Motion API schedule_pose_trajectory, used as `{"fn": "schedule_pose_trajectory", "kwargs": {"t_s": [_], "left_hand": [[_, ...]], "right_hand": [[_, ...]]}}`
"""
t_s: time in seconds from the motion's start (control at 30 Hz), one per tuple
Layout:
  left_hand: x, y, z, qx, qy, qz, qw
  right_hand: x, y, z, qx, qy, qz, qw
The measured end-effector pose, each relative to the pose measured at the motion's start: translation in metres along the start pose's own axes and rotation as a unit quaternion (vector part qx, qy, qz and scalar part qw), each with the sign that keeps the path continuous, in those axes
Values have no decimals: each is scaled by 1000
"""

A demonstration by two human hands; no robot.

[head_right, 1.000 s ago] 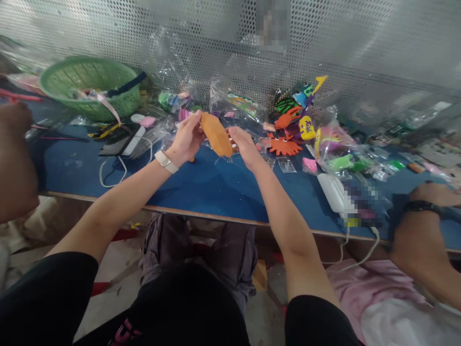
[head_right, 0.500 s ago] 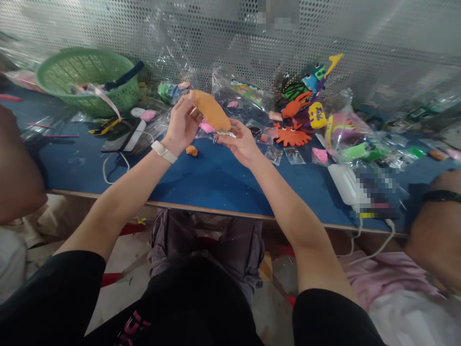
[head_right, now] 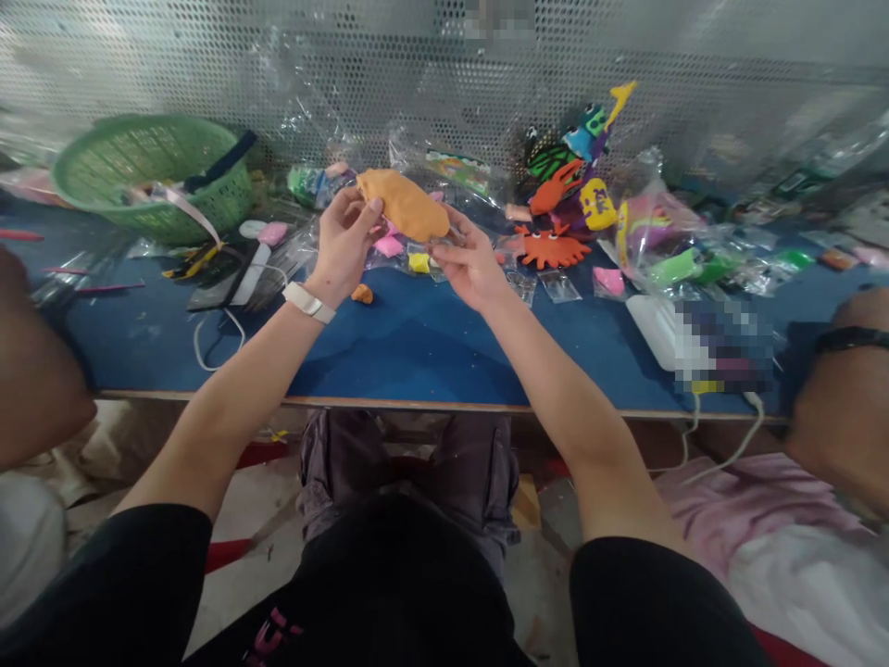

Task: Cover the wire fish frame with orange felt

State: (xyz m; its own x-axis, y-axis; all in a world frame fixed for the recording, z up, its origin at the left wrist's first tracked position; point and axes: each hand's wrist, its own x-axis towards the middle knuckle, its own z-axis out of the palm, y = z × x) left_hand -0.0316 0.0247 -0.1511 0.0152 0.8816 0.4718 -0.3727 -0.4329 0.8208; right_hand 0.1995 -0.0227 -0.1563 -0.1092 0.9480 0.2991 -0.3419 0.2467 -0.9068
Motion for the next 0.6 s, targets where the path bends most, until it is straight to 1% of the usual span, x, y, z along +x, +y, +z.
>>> {"fn": "schedule_pose_trajectory", "kwargs": {"t_s": [0.13,0.37,0.5,0.6], "left_hand": [[-6,2,3,3,4,-29,1000],[-10,1,8,-13,14,-43,999],[-14,5,13,-32,22,-44,998],[-15,9,17,-48,48,-72,995]], "right_hand": [[2,-1,0,7,28,-8,1000],[9,8,-3,37,63,-8,997],[9,9,-2,11,77,-30,997],[8,9,-2,-17,81,-41,996]]}}
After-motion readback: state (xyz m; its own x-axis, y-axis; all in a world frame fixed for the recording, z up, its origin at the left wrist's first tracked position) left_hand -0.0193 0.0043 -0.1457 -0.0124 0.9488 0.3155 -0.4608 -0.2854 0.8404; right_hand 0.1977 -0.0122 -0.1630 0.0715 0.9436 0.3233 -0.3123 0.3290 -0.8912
